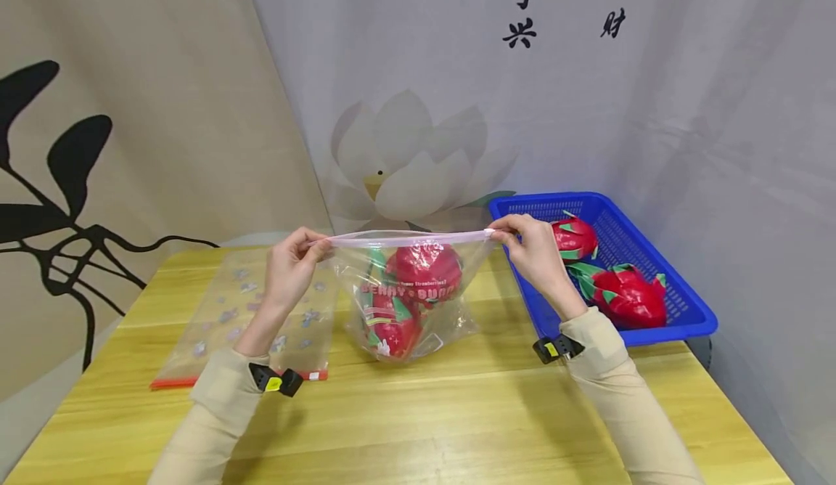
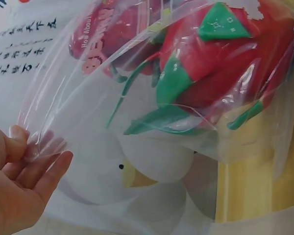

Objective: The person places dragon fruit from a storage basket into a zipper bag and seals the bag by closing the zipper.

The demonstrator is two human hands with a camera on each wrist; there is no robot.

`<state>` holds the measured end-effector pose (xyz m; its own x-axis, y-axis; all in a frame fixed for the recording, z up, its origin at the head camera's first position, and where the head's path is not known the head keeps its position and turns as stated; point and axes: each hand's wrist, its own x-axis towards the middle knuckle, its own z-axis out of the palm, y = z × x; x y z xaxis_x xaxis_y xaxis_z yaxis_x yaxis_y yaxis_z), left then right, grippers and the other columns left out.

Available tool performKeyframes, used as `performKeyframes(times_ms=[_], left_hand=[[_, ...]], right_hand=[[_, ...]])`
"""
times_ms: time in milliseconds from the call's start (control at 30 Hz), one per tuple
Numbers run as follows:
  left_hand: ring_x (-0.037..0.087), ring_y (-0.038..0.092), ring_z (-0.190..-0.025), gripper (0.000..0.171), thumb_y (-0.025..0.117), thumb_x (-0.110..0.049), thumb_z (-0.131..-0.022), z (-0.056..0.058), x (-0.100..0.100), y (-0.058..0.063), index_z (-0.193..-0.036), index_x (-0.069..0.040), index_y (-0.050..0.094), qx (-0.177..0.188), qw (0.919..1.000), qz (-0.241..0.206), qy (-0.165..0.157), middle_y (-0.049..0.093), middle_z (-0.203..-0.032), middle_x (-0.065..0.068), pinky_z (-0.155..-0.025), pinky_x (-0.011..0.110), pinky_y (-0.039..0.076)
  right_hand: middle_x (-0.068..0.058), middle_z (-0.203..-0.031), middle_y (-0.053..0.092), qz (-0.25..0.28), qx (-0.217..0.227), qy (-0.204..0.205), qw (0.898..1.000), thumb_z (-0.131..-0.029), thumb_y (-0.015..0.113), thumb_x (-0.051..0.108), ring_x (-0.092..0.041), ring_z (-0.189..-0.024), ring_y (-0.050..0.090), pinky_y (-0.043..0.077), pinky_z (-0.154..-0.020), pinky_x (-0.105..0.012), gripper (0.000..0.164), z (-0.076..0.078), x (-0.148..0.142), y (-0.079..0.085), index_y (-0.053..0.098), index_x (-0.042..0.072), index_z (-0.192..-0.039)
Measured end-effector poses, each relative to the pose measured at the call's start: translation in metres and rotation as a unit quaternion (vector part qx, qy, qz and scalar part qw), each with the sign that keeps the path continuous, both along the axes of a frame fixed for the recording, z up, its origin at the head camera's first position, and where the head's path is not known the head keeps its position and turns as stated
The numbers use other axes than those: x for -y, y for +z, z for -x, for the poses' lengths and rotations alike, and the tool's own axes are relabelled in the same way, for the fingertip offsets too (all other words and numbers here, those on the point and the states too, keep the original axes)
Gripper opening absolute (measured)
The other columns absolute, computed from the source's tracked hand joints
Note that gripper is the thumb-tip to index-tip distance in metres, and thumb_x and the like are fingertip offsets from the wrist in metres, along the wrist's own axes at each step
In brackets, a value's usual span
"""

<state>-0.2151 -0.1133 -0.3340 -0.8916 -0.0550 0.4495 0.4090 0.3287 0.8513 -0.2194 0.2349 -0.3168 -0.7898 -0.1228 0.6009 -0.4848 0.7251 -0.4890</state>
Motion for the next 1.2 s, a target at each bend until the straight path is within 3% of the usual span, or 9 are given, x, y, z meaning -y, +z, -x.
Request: performKeyframes(times_ms=[233,400,467,700,867,1000,1067,1133,1200], left_hand=[[0.005,0.066,-0.07,0.012,0.06,-0.003,-0.09,0.001,0.002,-0.001,-0.095,0.008,0.063,0.018,0.9997,-0.008,-0.017,0.069,-0.095,0.027,-0.073,0.023,0.058],[0.026,0.07,-0.079,0.012,0.059,-0.003,-0.091,0.0,0.001,0.0,-0.096,0.008,0.062,0.024,0.9994,-0.011,-0.023,0.069,-0.097,0.028,-0.075,0.023,0.058],[0.026,0.07,-0.079,0.013,0.059,-0.004,-0.091,0.0,0.001,0.0,-0.096,0.007,0.063,0.022,0.9995,-0.009,-0.021,0.069,-0.096,0.027,-0.075,0.023,0.057],[-0.003,0.06,-0.065,0.014,0.061,-0.006,-0.091,-0.005,0.009,0.007,-0.095,0.008,0.064,0.023,0.9995,0.021,-0.011,0.069,-0.094,0.028,-0.064,0.011,0.051],[-0.001,0.04,-0.047,0.014,0.062,-0.008,-0.09,-0.006,0.02,0.008,-0.091,0.006,0.066,0.01,0.9969,0.077,-0.012,0.071,-0.09,0.026,-0.047,0.014,0.034],[0.009,0.044,-0.049,0.017,0.061,-0.014,-0.092,0.002,0.033,0.004,-0.091,0.002,0.066,0.014,0.9891,0.145,-0.023,0.072,-0.092,0.021,-0.048,0.02,0.035],[0.019,0.06,-0.066,0.019,0.058,-0.016,-0.095,-0.001,0.036,0.014,-0.097,0.001,0.066,0.044,0.9801,0.191,-0.035,0.071,-0.1,0.021,-0.06,0.025,0.046],[0.028,0.063,-0.076,0.021,0.055,-0.016,-0.097,-0.008,0.035,0.029,-0.106,0.0,0.064,0.075,0.9658,0.244,-0.042,0.069,-0.109,0.021,-0.062,0.031,0.049],[0.032,0.064,-0.08,0.023,0.055,-0.015,-0.096,-0.019,0.026,0.046,-0.113,0.0,0.061,0.07,0.9497,0.304,-0.031,0.067,-0.112,0.021,-0.063,0.037,0.051]], right_hand=[[-0.016,-0.084,0.068,0.009,0.052,0.032,0.998,-0.094,0.056,0.011,-0.006,-0.064,0.049,0.039,-0.058,-0.017,0.013,0.004,0.002,-0.003,0.062,-0.001,-0.098],[-0.021,-0.096,0.068,0.055,0.124,0.083,0.987,-0.095,0.054,0.009,0.007,-0.074,0.056,0.048,-0.067,-0.011,0.018,0.006,0.004,-0.003,0.061,-0.003,-0.107],[-0.022,-0.099,0.068,0.074,0.136,0.088,0.984,-0.094,0.056,0.008,0.006,-0.077,0.058,0.05,-0.069,-0.011,0.017,0.007,0.004,-0.004,0.063,-0.004,-0.104],[-0.02,-0.095,0.071,0.088,0.103,0.05,0.989,-0.091,0.062,0.011,0.006,-0.076,0.057,0.047,-0.067,-0.009,0.014,0.006,0.005,-0.009,0.067,-0.002,-0.089],[-0.019,-0.088,0.072,0.086,0.044,0.046,0.994,-0.087,0.066,0.008,0.013,-0.076,0.052,0.043,-0.064,-0.009,0.011,0.005,0.008,-0.009,0.071,-0.003,-0.087],[-0.019,-0.081,0.071,0.09,-0.008,0.05,0.995,-0.083,0.069,0.001,0.013,-0.075,0.05,0.041,-0.061,-0.009,0.007,0.003,0.013,-0.008,0.073,-0.004,-0.085],[-0.02,-0.08,0.069,0.101,-0.024,0.067,0.992,-0.082,0.069,-0.003,0.013,-0.076,0.051,0.042,-0.062,-0.007,0.006,0.001,0.016,-0.007,0.074,-0.005,-0.085],[-0.021,-0.079,0.068,0.111,-0.037,0.089,0.989,-0.081,0.068,-0.007,0.013,-0.078,0.052,0.043,-0.063,-0.006,0.006,0.0,0.019,-0.006,0.073,-0.006,-0.084],[-0.02,-0.077,0.067,0.113,-0.052,0.11,0.986,-0.08,0.068,-0.01,0.012,-0.079,0.053,0.044,-0.063,-0.006,0.007,0.0,0.021,-0.004,0.073,-0.007,-0.083]])
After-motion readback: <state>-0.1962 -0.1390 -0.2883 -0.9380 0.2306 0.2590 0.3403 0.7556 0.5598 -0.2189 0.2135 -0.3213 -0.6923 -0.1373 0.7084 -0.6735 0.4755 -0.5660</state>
